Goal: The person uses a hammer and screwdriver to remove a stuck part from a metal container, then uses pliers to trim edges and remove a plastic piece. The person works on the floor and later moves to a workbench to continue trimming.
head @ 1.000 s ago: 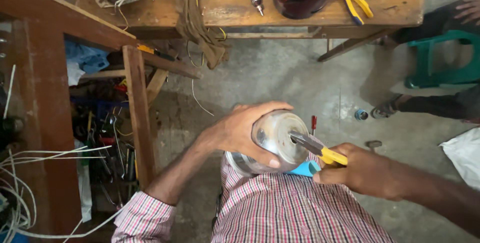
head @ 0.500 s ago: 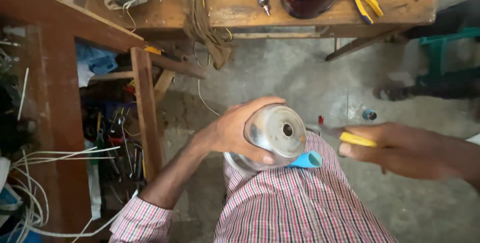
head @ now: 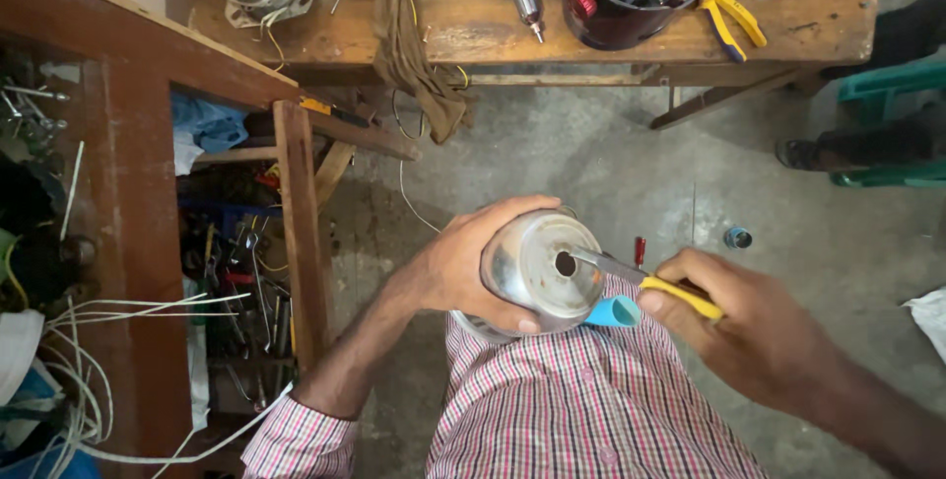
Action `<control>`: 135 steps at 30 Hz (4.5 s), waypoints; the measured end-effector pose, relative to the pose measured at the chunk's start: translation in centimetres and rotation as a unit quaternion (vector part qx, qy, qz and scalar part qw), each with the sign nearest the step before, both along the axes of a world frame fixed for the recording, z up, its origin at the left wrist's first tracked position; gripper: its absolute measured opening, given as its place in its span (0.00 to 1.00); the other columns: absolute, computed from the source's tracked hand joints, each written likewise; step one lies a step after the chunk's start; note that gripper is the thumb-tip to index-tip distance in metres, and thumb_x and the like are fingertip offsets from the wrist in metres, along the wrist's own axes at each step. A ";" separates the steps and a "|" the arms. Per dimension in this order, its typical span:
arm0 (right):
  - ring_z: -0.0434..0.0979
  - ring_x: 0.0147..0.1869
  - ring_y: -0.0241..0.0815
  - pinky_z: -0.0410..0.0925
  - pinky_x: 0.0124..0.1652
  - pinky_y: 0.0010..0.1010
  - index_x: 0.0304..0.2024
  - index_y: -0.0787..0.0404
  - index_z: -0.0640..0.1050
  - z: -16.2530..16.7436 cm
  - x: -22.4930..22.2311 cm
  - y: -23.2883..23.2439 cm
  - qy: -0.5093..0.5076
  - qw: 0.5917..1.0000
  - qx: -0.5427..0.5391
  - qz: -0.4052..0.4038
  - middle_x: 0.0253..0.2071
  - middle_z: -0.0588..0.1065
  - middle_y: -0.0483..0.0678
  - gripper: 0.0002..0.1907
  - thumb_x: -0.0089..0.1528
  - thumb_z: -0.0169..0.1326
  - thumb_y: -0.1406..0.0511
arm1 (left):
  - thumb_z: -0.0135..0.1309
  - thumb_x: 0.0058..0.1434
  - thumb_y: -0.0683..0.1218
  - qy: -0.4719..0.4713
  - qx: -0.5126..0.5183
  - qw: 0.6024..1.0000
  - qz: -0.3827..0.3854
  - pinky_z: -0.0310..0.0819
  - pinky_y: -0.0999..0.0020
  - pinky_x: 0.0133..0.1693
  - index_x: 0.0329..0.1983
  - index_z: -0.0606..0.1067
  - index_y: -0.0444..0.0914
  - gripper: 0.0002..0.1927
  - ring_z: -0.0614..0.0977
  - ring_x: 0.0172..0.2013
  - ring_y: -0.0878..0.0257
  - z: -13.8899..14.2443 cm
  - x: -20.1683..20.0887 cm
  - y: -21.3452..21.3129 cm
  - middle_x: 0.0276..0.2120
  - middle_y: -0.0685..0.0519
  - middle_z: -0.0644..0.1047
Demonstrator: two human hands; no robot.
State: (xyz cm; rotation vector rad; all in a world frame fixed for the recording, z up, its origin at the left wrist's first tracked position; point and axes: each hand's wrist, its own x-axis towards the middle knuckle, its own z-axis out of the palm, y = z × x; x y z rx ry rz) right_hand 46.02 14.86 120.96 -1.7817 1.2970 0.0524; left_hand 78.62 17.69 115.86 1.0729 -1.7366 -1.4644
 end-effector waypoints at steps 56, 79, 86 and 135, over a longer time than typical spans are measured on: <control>0.69 0.28 0.39 0.64 0.29 0.31 0.42 0.68 0.70 -4.3 1.9 2.0 -0.332 0.875 0.031 -0.350 0.31 0.72 0.54 0.08 0.70 0.41 0.67 | 0.37 0.64 0.80 0.688 0.496 0.484 0.213 0.61 0.42 0.65 0.66 0.71 0.43 0.45 0.73 0.62 0.47 -0.4 -8.9 1.7 0.63 0.46 0.74; 0.72 0.34 0.36 0.68 0.35 0.31 0.40 0.65 0.75 -9.8 2.7 10.6 -0.118 0.845 -0.038 -0.519 0.31 0.74 0.47 0.14 0.53 0.60 0.68 | 0.38 0.59 0.77 0.408 0.646 0.602 0.233 0.77 0.50 0.53 0.59 0.76 0.43 0.43 0.82 0.50 0.50 -5.3 -11.1 1.7 0.52 0.47 0.81; 0.72 0.35 0.36 0.68 0.37 0.30 0.39 0.65 0.77 -11.0 1.0 14.0 -0.101 0.787 -0.064 -0.605 0.32 0.75 0.47 0.11 0.54 0.59 0.70 | 0.35 0.64 0.77 0.430 0.679 0.585 0.108 0.76 0.53 0.56 0.61 0.75 0.40 0.43 0.82 0.51 0.52 -6.9 -14.2 1.6 0.52 0.46 0.81; 0.70 0.54 0.67 0.63 0.51 0.54 0.52 0.63 0.75 -25.8 -9.8 -38.0 0.042 0.939 -0.337 -0.055 0.50 0.72 0.66 0.21 0.60 0.58 0.58 | 0.80 0.30 0.58 -0.167 -0.050 0.971 0.164 0.55 0.50 0.68 0.72 0.58 0.32 0.68 0.67 0.68 0.45 -3.4 -20.8 -29.1 0.66 0.39 0.67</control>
